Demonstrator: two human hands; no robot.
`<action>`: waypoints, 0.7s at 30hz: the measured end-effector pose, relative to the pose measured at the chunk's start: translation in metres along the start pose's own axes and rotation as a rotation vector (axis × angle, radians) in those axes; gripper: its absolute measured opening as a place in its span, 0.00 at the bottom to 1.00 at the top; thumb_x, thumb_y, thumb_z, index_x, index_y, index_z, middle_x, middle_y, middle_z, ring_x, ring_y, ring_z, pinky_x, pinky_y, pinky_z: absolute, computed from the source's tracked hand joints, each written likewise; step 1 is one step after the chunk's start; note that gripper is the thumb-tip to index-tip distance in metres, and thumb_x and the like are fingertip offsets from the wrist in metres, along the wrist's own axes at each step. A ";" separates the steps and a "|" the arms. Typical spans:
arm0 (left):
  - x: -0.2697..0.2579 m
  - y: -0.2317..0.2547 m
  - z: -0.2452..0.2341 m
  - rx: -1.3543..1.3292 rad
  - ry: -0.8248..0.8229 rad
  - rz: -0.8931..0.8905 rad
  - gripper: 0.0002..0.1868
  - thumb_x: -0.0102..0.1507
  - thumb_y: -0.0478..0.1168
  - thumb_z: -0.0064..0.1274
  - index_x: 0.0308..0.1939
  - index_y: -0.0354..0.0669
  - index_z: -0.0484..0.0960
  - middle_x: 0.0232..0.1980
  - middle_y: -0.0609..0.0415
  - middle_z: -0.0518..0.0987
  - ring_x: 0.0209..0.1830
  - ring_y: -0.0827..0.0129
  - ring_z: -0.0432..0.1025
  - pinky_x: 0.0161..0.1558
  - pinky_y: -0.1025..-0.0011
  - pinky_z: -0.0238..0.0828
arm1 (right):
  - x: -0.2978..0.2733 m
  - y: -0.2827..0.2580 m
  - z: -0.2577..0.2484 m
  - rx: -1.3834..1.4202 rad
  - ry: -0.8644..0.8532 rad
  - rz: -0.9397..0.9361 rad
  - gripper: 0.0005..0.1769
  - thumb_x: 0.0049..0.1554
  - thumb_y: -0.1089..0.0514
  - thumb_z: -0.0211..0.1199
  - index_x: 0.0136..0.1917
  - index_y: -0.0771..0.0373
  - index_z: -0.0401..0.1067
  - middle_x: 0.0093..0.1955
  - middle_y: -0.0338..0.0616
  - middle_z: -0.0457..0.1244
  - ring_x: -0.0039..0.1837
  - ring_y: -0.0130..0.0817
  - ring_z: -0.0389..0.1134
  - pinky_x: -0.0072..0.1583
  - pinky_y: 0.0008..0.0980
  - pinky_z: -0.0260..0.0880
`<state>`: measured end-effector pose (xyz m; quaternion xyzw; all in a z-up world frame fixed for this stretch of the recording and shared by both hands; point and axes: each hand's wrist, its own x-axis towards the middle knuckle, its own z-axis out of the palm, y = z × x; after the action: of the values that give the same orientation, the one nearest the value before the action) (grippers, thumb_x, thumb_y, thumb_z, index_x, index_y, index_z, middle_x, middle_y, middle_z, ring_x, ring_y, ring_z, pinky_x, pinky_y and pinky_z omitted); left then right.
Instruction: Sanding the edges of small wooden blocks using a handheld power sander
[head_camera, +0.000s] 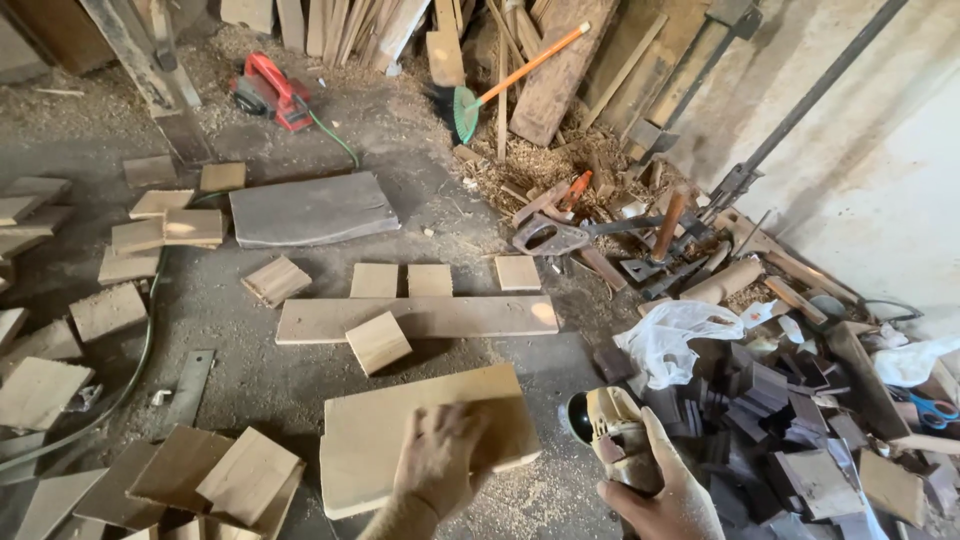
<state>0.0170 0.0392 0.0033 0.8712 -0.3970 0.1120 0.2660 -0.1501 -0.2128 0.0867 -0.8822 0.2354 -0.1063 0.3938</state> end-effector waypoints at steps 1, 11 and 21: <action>-0.006 -0.007 0.014 0.099 0.173 -0.068 0.30 0.54 0.65 0.68 0.49 0.52 0.79 0.59 0.51 0.76 0.53 0.60 0.69 0.56 0.49 0.62 | 0.002 0.003 0.002 -0.006 0.000 -0.011 0.62 0.38 0.58 0.80 0.80 0.63 0.50 0.73 0.53 0.63 0.72 0.40 0.69 0.68 0.38 0.71; -0.066 0.055 0.096 0.658 0.040 -0.586 0.71 0.46 0.99 0.38 0.78 0.57 0.52 0.59 0.46 0.64 0.52 0.59 0.66 0.55 0.50 0.60 | 0.005 -0.047 0.025 -0.118 -0.037 0.029 0.61 0.41 0.52 0.78 0.81 0.59 0.49 0.76 0.47 0.61 0.74 0.35 0.67 0.67 0.34 0.70; -0.071 0.042 0.115 0.331 0.202 -0.274 0.46 0.61 0.82 0.37 0.68 0.55 0.73 0.71 0.36 0.64 0.66 0.47 0.63 0.64 0.28 0.53 | 0.003 -0.083 0.052 -0.242 -0.133 0.087 0.63 0.42 0.48 0.75 0.83 0.42 0.45 0.67 0.39 0.70 0.63 0.32 0.78 0.60 0.30 0.79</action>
<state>-0.0631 -0.0024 -0.1056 0.9331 -0.2228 0.2247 0.1708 -0.1006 -0.1326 0.1141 -0.9173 0.2577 -0.0012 0.3036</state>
